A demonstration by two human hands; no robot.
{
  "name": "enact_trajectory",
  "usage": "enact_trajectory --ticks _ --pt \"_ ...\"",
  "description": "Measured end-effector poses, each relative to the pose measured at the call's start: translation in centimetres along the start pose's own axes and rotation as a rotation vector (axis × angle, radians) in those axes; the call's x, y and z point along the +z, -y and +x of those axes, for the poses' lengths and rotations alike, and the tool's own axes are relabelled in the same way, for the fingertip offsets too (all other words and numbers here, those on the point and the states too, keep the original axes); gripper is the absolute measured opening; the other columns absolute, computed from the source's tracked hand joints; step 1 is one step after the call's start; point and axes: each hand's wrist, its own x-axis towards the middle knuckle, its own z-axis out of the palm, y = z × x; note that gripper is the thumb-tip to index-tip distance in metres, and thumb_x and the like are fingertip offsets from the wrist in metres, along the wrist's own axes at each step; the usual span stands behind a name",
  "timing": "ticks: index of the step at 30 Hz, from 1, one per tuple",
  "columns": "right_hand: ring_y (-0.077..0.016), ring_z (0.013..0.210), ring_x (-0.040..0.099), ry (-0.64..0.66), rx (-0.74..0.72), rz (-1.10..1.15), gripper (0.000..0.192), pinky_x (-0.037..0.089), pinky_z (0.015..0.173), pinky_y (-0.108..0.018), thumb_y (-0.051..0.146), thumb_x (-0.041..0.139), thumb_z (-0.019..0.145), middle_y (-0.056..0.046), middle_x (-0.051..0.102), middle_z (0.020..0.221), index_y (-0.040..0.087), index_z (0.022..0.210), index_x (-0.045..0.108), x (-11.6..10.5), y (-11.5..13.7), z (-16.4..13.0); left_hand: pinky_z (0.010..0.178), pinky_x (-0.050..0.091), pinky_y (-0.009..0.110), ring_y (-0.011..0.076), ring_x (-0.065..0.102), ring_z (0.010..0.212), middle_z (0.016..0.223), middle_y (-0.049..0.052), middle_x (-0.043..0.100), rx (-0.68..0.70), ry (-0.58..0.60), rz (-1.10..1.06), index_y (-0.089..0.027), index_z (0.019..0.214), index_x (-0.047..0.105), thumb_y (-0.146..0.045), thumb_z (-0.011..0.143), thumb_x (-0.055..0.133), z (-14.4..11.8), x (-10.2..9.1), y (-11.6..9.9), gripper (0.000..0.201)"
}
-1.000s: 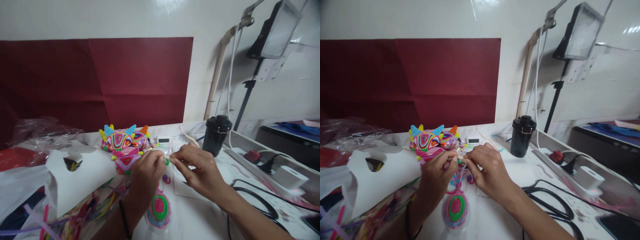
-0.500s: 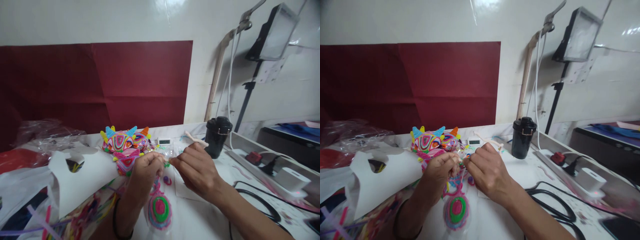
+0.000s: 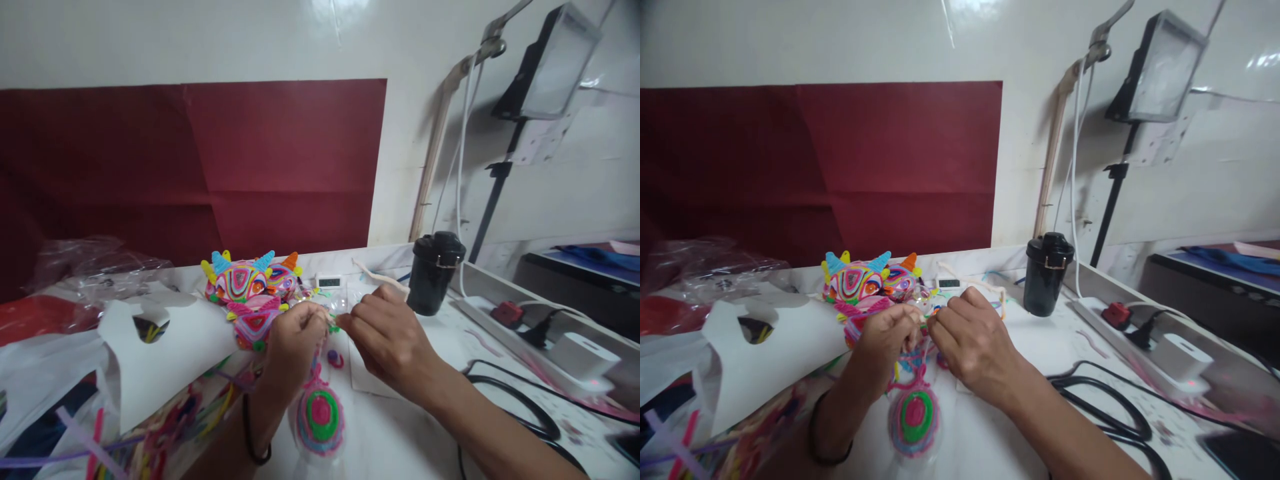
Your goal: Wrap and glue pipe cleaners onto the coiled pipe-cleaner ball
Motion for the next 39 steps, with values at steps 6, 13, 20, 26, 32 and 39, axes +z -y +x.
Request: enact_trajectory --ticks 6,13,20,26,32,39 --pt "-0.0139 0.057 0.048 -0.02 0.312 0.266 0.017 0.033 0.062 -0.031 0.01 0.053 0.089 -0.001 0.059 0.061 0.014 0.077 0.064 -0.4 -0.1 -0.1 0.059 0.04 0.025 0.0136 0.053 0.059 0.061 -0.002 0.058 0.375 -0.171 0.393 -0.018 0.071 0.062 -0.019 0.077 0.049 0.5 -0.9 -0.6 0.014" --pt "-0.013 0.058 0.056 0.032 0.551 0.496 0.016 0.038 0.065 -0.029 0.019 0.06 0.088 0.001 0.066 0.064 0.018 0.073 0.063 -0.8 -0.2 0.1 0.062 0.042 0.024 0.0141 0.058 0.066 0.072 0.0 0.064 0.307 -0.014 0.338 -0.019 0.08 0.061 -0.03 0.088 0.046 0.5 -1.2 -1.0 0.021" --pt "-0.0135 0.06 0.055 0.049 0.619 0.573 0.019 0.039 0.066 -0.028 0.022 0.06 0.088 0.0 0.066 0.064 0.018 0.07 0.064 -0.7 -0.2 0.3 0.064 0.043 0.024 0.0138 0.057 0.064 0.066 -0.002 0.061 0.331 0.109 0.355 -0.018 0.074 0.061 -0.023 0.085 0.051 0.4 -1.1 -1.2 0.016" --pt "-0.0149 0.061 0.056 0.123 0.778 0.68 0.021 0.04 0.057 -0.026 0.029 0.06 0.086 -0.001 0.065 0.063 0.017 0.069 0.066 -0.8 -0.4 0.2 0.068 0.046 0.027 0.0159 0.06 0.07 0.071 0.001 0.064 0.488 0.076 0.475 -0.019 0.075 0.061 -0.021 0.088 0.047 0.4 -1.1 -1.2 0.019" --pt "-0.0153 0.061 0.055 0.18 0.937 0.788 0.023 0.041 0.058 -0.027 0.035 0.062 0.082 -0.001 0.063 0.062 0.017 0.068 0.066 -0.6 -0.7 0.2 0.069 0.05 0.027 0.0162 0.063 0.075 0.077 0.002 0.066 0.758 0.026 0.647 -0.019 0.082 0.059 -0.016 0.092 0.041 0.6 -0.8 -0.2 0.02" --pt "-0.0111 0.05 0.047 0.191 1.133 0.997 0.025 0.038 0.051 -0.025 0.039 0.07 0.071 0.001 0.058 0.053 0.016 0.062 0.065 -0.9 -0.1 1.0 0.068 0.048 0.03 0.0186 0.061 0.068 0.07 0.005 0.063 1.06 -0.145 0.984 -0.017 0.079 0.058 -0.006 0.086 0.044 0.7 -0.9 0.9 0.019"
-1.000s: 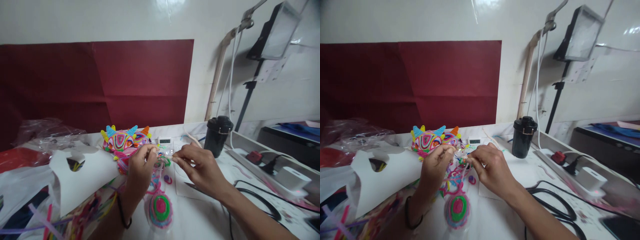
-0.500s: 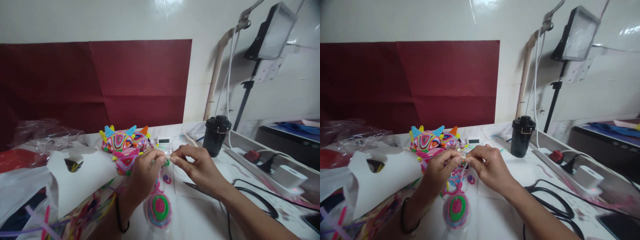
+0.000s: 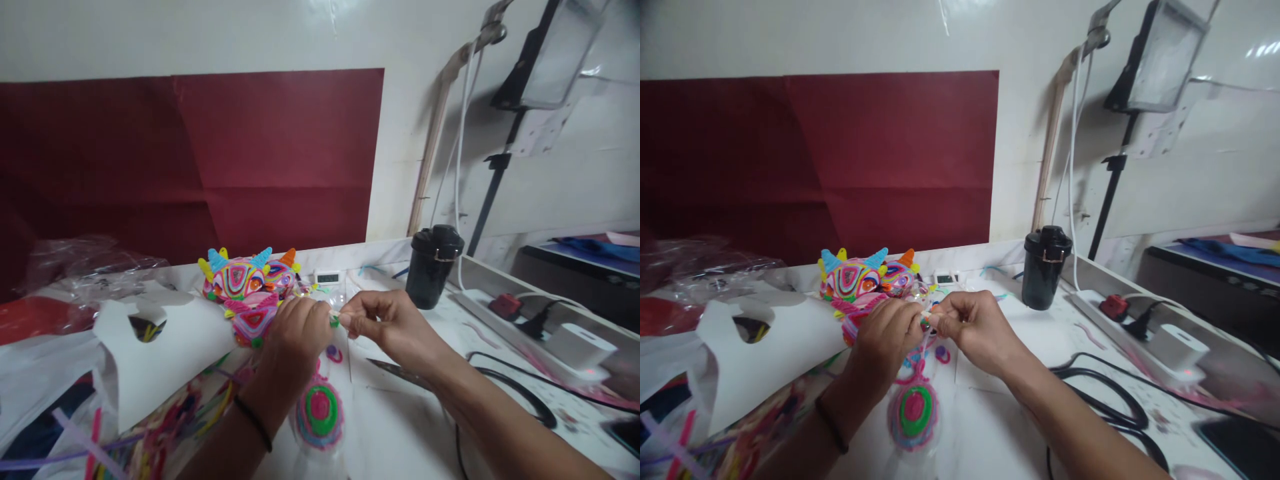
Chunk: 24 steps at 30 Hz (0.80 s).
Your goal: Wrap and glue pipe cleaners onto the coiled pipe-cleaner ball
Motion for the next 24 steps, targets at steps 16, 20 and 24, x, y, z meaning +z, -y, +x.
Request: enact_trajectory --ticks 16,20,24 --pt "-0.0105 0.045 0.047 0.043 0.152 0.175 0.019 0.038 0.047 -0.025 0.034 0.076 0.061 0.002 0.058 0.047 0.018 0.058 0.067 0.3 1.1 -0.5 0.063 0.045 0.03 0.0176 0.058 0.064 0.065 0.003 0.06 -0.001 -0.048 0.051 -0.02 0.072 0.053 -0.007 0.086 0.043 0.1 -0.6 -1.0 0.022" --pt "-0.0107 0.045 0.049 0.054 0.211 0.269 0.012 0.037 0.045 -0.024 0.025 0.076 0.056 0.002 0.058 0.045 0.017 0.056 0.067 0.3 1.0 -0.5 0.066 0.044 0.032 0.018 0.056 0.065 0.068 0.003 0.061 0.059 -0.013 0.078 -0.017 0.084 0.056 -0.009 0.088 0.047 -0.2 -0.6 -0.7 0.012" --pt "-0.009 0.042 0.046 0.084 0.244 0.339 0.004 0.03 0.041 -0.022 0.021 0.069 0.055 0.001 0.059 0.044 0.016 0.054 0.068 0.0 0.8 -0.6 0.066 0.045 0.032 0.0187 0.058 0.065 0.067 0.004 0.063 0.026 -0.072 0.079 -0.017 0.078 0.058 -0.011 0.088 0.046 0.1 -1.1 0.3 0.017"
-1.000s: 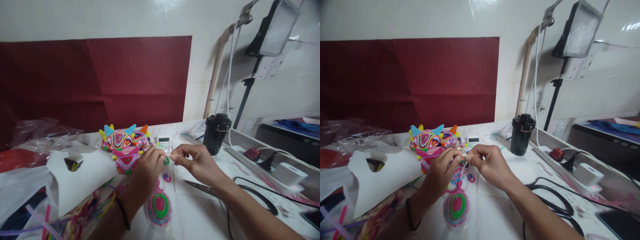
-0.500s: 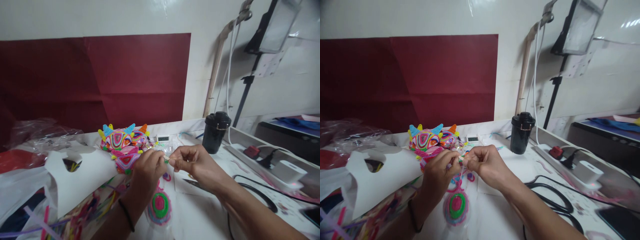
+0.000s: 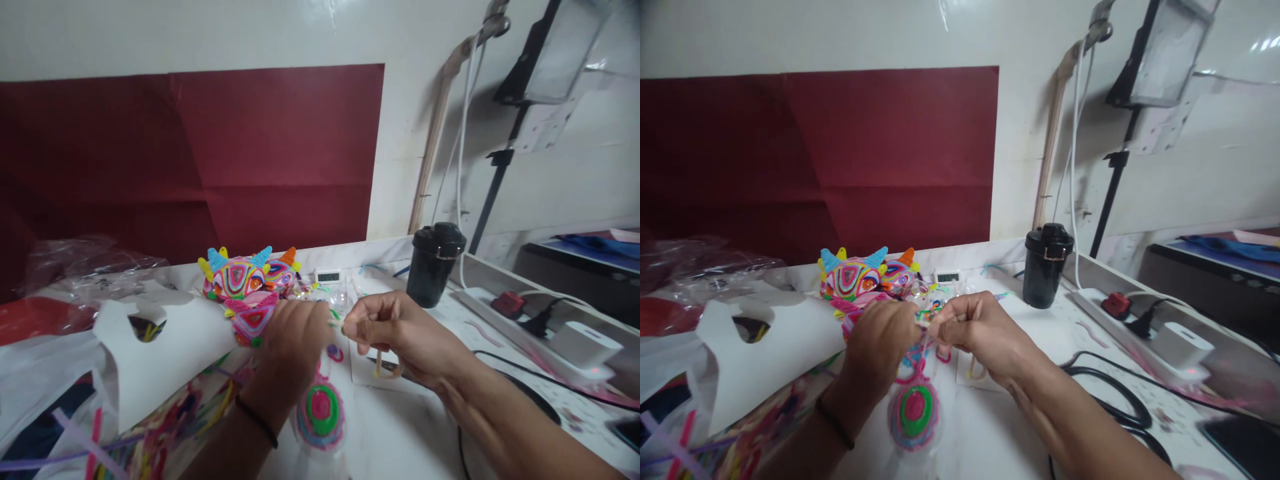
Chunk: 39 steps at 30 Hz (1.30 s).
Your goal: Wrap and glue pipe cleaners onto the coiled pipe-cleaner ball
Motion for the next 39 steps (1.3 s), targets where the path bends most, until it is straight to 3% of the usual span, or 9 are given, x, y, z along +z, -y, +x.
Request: enact_trajectory --ticks 4,12,18,21,23,28,31,36,39 --pt "-0.0078 0.04 0.042 -0.029 -0.026 -0.069 0.011 0.023 0.038 -0.021 0.026 0.072 0.059 0.001 0.06 0.046 0.016 0.058 0.069 -0.2 0.2 -0.1 0.073 0.047 0.026 0.0158 0.064 0.074 0.077 0.004 0.069 -0.301 0.009 -0.191 -0.016 0.082 0.064 -0.009 0.085 0.05 0.9 -0.5 0.6 0.016" --pt "-0.0108 0.047 0.049 -0.082 -0.146 -0.097 0.023 0.038 0.046 -0.024 0.038 0.078 0.06 0.001 0.06 0.049 0.017 0.056 0.068 -0.6 0.2 0.4 0.064 0.045 0.026 0.0154 0.061 0.068 0.073 0.0 0.065 -0.686 0.148 -0.541 -0.02 0.083 0.059 -0.024 0.091 0.041 1.4 -0.7 -0.2 0.019" --pt "-0.0112 0.05 0.051 -0.087 -0.18 -0.143 0.024 0.04 0.052 -0.025 0.038 0.078 0.062 0.001 0.06 0.05 0.016 0.057 0.068 -1.1 0.0 0.8 0.056 0.038 0.024 0.0133 0.052 0.056 0.057 -0.004 0.05 -0.718 0.246 -0.573 -0.021 0.067 0.05 -0.029 0.09 0.042 1.2 -0.5 -0.3 0.026" --pt "-0.0113 0.051 0.051 -0.086 -0.196 -0.168 0.024 0.041 0.053 -0.025 0.036 0.079 0.062 0.001 0.06 0.051 0.016 0.057 0.067 -1.1 0.0 0.8 0.057 0.041 0.023 0.0133 0.056 0.062 0.065 -0.003 0.056 -0.807 0.237 -0.745 -0.02 0.079 0.055 -0.027 0.08 0.056 1.0 0.1 -0.4 0.008" --pt "-0.0114 0.052 0.051 -0.078 -0.186 -0.181 0.025 0.041 0.052 -0.025 0.036 0.08 0.06 0.001 0.059 0.051 0.016 0.056 0.066 -1.0 0.1 0.8 0.057 0.043 0.022 0.0136 0.058 0.064 0.07 -0.002 0.059 -0.867 0.252 -0.894 -0.019 0.091 0.058 -0.028 0.079 0.058 0.9 0.4 -0.5 0.015" --pt "-0.0098 0.047 0.047 -0.06 -0.179 -0.285 0.023 0.037 0.046 -0.024 0.036 0.076 0.068 0.003 0.057 0.052 0.017 0.061 0.065 -0.8 -0.1 0.5 0.054 0.041 0.022 0.012 0.054 0.057 0.062 -0.002 0.059 -0.848 0.336 -0.959 -0.018 0.077 0.061 -0.03 0.085 0.054 0.7 0.2 -0.7 0.016" --pt "-0.0123 0.053 0.051 -0.092 -0.306 -0.476 0.02 0.039 0.051 -0.025 0.032 0.069 0.074 0.001 0.061 0.056 0.017 0.062 0.065 -1.0 -0.5 0.5 0.054 0.04 0.023 0.0122 0.053 0.056 0.062 -0.003 0.058 -0.785 0.346 -0.844 -0.019 0.078 0.06 -0.028 0.086 0.051 0.9 0.2 -0.8 0.016" --pt "-0.014 0.057 0.054 -0.197 -0.556 -0.881 0.02 0.038 0.056 -0.027 0.025 0.058 0.082 -0.002 0.066 0.06 0.015 0.066 0.066 -1.2 -1.0 0.4 0.075 0.043 0.03 0.0179 0.059 0.075 0.073 0.002 0.064 -0.472 0.304 -0.513 -0.018 0.074 0.06 -0.022 0.086 0.047 1.7 0.7 -0.7 0.018" --pt "-0.0139 0.056 0.055 -0.209 -0.623 -0.913 0.018 0.037 0.056 -0.026 0.023 0.059 0.082 -0.002 0.066 0.06 0.015 0.067 0.066 -1.2 -0.8 0.3 0.069 0.043 0.028 0.016 0.057 0.07 0.07 0.001 0.062 -0.532 0.361 -0.604 -0.018 0.076 0.061 -0.021 0.085 0.048 2.1 0.3 -0.5 0.016"
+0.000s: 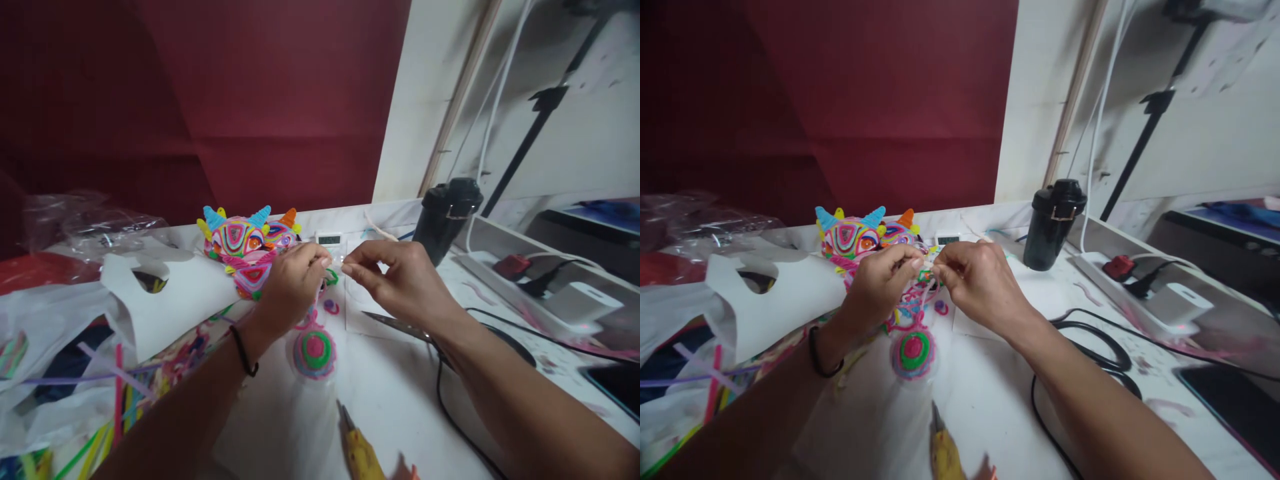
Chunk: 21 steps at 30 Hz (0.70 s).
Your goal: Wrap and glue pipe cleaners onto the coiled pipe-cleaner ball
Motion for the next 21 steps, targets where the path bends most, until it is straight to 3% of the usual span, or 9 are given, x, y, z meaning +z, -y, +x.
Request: enact_trajectory --ticks 6,12,21 --pt "-0.0147 0.057 0.057 0.004 -0.033 0.059 0.015 0.037 0.056 -0.026 0.02 0.062 0.081 -0.002 0.067 0.061 0.015 0.068 0.067 -0.3 0.3 -0.1 0.049 0.037 0.021 0.0096 0.047 0.051 0.058 -0.004 0.053 -0.37 0.111 -0.45 -0.016 0.077 0.059 -0.022 0.08 0.052 -0.3 -1.0 -1.0 0.01" --pt "-0.0133 0.057 0.055 -0.027 -0.245 -0.076 0.011 0.037 0.068 -0.03 0.012 0.062 0.081 -0.001 0.068 0.064 0.014 0.073 0.068 -0.2 0.7 -0.4 0.048 0.037 0.021 0.0092 0.047 0.049 0.058 -0.004 0.055 -0.423 0.101 -0.394 -0.016 0.075 0.063 -0.027 0.078 0.056 -1.0 -1.6 -1.7 0.013" --pt "-0.0173 0.056 0.055 -0.118 -0.439 -0.233 0.018 0.036 0.068 -0.033 0.009 0.056 0.083 -0.004 0.065 0.059 0.013 0.07 0.068 0.2 1.2 -0.7 0.05 0.037 0.022 0.0097 0.046 0.051 0.058 -0.004 0.054 -0.374 0.03 -0.333 -0.015 0.075 0.064 -0.024 0.078 0.055 -1.4 -1.7 -2.1 0.013"
